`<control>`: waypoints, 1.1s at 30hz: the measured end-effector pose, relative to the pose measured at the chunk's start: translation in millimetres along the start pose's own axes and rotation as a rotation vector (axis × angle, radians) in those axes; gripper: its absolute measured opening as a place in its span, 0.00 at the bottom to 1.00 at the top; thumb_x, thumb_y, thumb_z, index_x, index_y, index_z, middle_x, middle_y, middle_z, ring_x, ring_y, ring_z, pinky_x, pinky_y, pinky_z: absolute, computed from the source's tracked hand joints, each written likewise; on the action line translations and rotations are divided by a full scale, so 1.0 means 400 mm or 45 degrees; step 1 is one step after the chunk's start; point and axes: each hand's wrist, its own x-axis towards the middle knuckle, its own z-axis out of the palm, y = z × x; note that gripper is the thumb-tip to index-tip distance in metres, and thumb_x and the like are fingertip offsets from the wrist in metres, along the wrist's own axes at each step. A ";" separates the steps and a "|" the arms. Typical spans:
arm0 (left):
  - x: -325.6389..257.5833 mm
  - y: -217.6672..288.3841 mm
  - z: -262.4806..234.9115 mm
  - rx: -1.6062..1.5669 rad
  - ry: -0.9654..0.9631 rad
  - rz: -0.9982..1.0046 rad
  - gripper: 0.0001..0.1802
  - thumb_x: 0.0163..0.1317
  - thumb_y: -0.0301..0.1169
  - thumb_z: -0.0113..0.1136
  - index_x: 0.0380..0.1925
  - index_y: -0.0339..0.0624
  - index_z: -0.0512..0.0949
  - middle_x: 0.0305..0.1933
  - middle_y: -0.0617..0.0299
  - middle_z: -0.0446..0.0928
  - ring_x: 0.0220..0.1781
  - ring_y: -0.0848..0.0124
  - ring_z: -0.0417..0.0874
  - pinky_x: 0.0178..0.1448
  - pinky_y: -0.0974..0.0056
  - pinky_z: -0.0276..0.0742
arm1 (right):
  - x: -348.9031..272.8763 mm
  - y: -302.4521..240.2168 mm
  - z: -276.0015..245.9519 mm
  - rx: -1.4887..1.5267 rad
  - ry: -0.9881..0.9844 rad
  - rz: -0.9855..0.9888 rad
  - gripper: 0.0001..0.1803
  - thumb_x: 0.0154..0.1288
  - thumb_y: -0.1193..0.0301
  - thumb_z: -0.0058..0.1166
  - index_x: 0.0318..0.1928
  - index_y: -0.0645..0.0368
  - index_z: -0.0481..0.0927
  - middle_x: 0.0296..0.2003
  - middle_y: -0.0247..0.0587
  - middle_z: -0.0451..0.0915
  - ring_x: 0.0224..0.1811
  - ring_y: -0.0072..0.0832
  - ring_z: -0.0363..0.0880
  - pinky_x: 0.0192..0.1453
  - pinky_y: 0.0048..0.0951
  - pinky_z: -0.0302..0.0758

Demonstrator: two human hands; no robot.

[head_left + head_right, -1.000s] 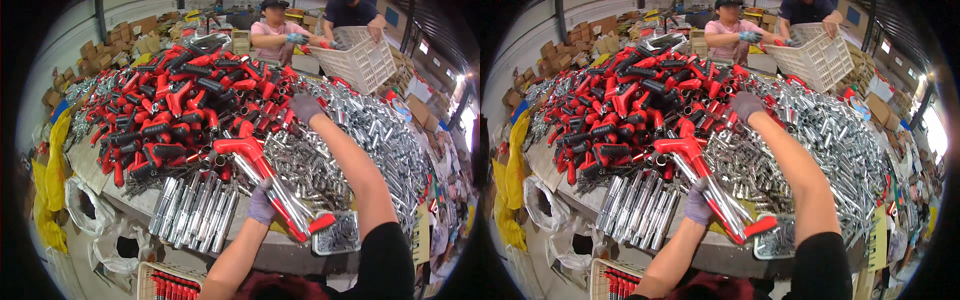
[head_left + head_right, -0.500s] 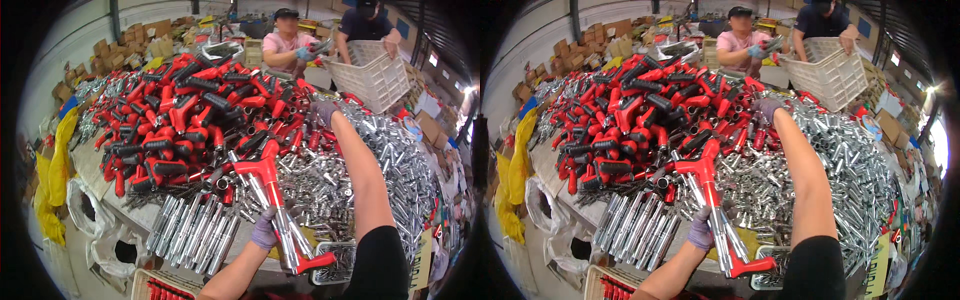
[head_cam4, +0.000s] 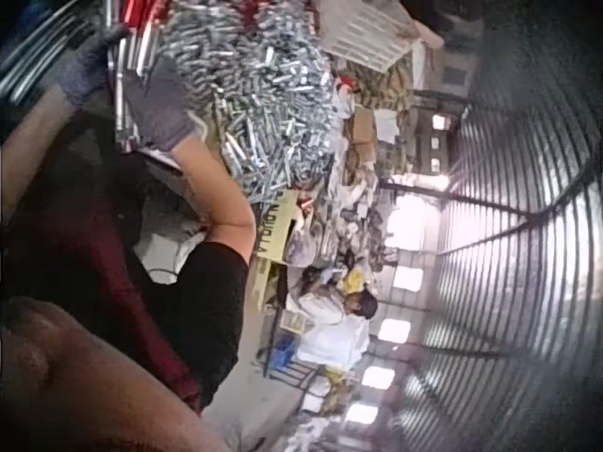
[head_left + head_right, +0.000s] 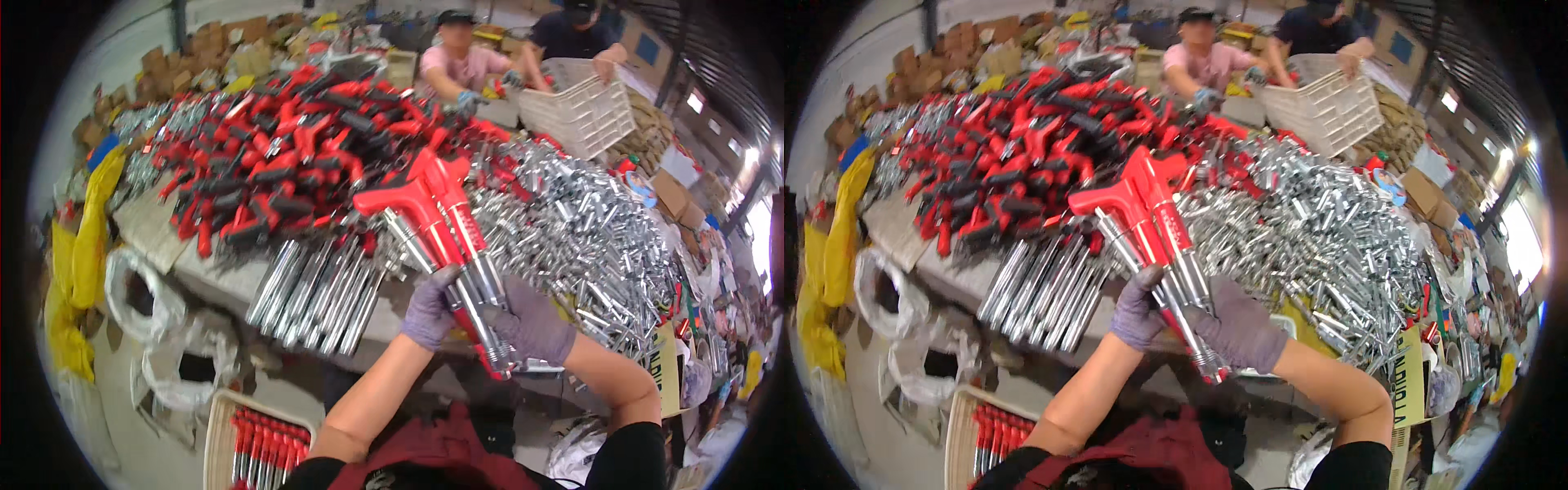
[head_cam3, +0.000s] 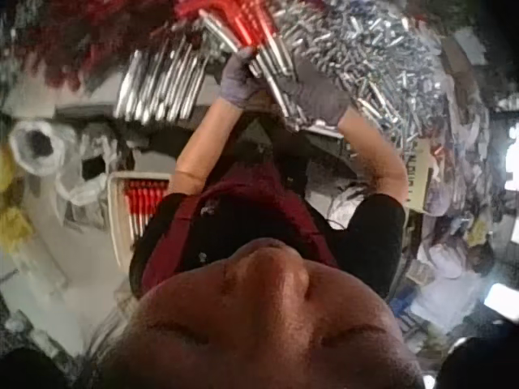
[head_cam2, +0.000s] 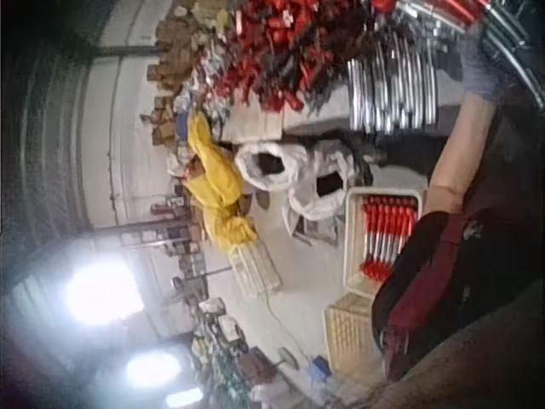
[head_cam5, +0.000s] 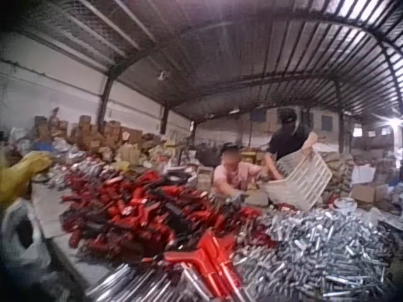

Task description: Assembling mechanical components by joining metal tubes with handles and securing them with small screws.

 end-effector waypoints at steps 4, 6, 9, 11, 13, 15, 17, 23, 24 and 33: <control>-0.273 0.030 0.089 -0.003 0.122 0.150 0.28 0.48 0.39 0.68 0.49 0.40 0.73 0.42 0.57 0.80 0.43 0.62 0.82 0.49 0.57 0.80 | -0.101 -0.197 0.126 0.138 -0.022 0.079 0.34 0.58 0.48 0.51 0.54 0.64 0.65 0.39 0.51 0.76 0.42 0.39 0.77 0.47 0.37 0.72; -0.386 0.042 0.057 -0.022 0.244 0.261 0.25 0.50 0.38 0.66 0.48 0.41 0.73 0.42 0.59 0.80 0.40 0.64 0.83 0.46 0.60 0.80 | -0.101 -0.242 0.197 0.223 -0.149 0.019 0.35 0.56 0.56 0.58 0.57 0.64 0.62 0.40 0.49 0.76 0.44 0.38 0.78 0.50 0.36 0.72; -0.574 0.064 0.006 -0.005 0.501 0.492 0.23 0.52 0.36 0.64 0.48 0.42 0.73 0.41 0.61 0.80 0.40 0.66 0.82 0.45 0.60 0.80 | -0.134 -0.286 0.377 0.089 -0.207 -0.092 0.35 0.54 0.58 0.60 0.57 0.64 0.63 0.40 0.49 0.76 0.43 0.38 0.78 0.50 0.36 0.72; -0.696 0.075 -0.074 0.106 0.802 0.667 0.20 0.55 0.35 0.63 0.47 0.43 0.74 0.38 0.63 0.79 0.40 0.69 0.81 0.46 0.63 0.79 | -0.138 -0.361 0.501 0.135 -0.536 0.066 0.36 0.53 0.59 0.62 0.58 0.64 0.61 0.41 0.49 0.76 0.44 0.38 0.78 0.50 0.36 0.73; -0.848 0.092 -0.111 -0.047 0.906 0.694 0.21 0.54 0.28 0.63 0.48 0.44 0.70 0.41 0.64 0.76 0.42 0.70 0.78 0.47 0.63 0.77 | -0.170 -0.388 0.648 0.347 -0.485 0.111 0.38 0.53 0.61 0.62 0.58 0.64 0.59 0.42 0.49 0.77 0.43 0.37 0.78 0.49 0.34 0.73; -0.985 0.089 -0.203 -0.193 0.976 0.871 0.17 0.55 0.29 0.63 0.45 0.44 0.72 0.39 0.63 0.77 0.41 0.71 0.78 0.46 0.63 0.77 | -0.166 -0.450 0.789 0.268 -0.634 0.040 0.37 0.54 0.61 0.61 0.59 0.62 0.58 0.42 0.52 0.77 0.45 0.42 0.79 0.51 0.36 0.73; -1.123 0.088 -0.293 -0.450 1.099 0.923 0.16 0.56 0.35 0.62 0.44 0.44 0.74 0.38 0.59 0.78 0.42 0.64 0.79 0.48 0.58 0.77 | -0.173 -0.516 0.933 0.006 -0.880 0.110 0.35 0.53 0.60 0.59 0.58 0.59 0.62 0.43 0.52 0.78 0.45 0.38 0.79 0.51 0.36 0.73; -1.372 0.065 -0.578 -1.007 1.338 1.219 0.25 0.57 0.47 0.60 0.49 0.44 0.73 0.51 0.54 0.77 0.52 0.55 0.77 0.61 0.46 0.69 | -0.068 -0.635 1.362 -0.347 -1.590 -0.354 0.32 0.52 0.57 0.55 0.56 0.60 0.67 0.44 0.59 0.77 0.48 0.47 0.77 0.53 0.39 0.71; -1.405 0.052 -0.633 -1.040 1.282 1.332 0.25 0.57 0.46 0.60 0.49 0.44 0.74 0.50 0.54 0.77 0.52 0.55 0.77 0.61 0.46 0.69 | -0.076 -0.681 1.401 -0.326 -1.713 -0.324 0.31 0.52 0.57 0.55 0.54 0.61 0.69 0.44 0.59 0.77 0.48 0.47 0.77 0.53 0.39 0.71; -1.545 -0.065 -0.986 -1.159 1.240 1.455 0.17 0.57 0.34 0.57 0.45 0.42 0.74 0.49 0.53 0.77 0.52 0.54 0.76 0.64 0.45 0.66 | -0.093 -0.463 1.756 -0.604 -1.426 -0.575 0.27 0.60 0.61 0.46 0.59 0.53 0.67 0.50 0.53 0.75 0.52 0.48 0.74 0.56 0.41 0.70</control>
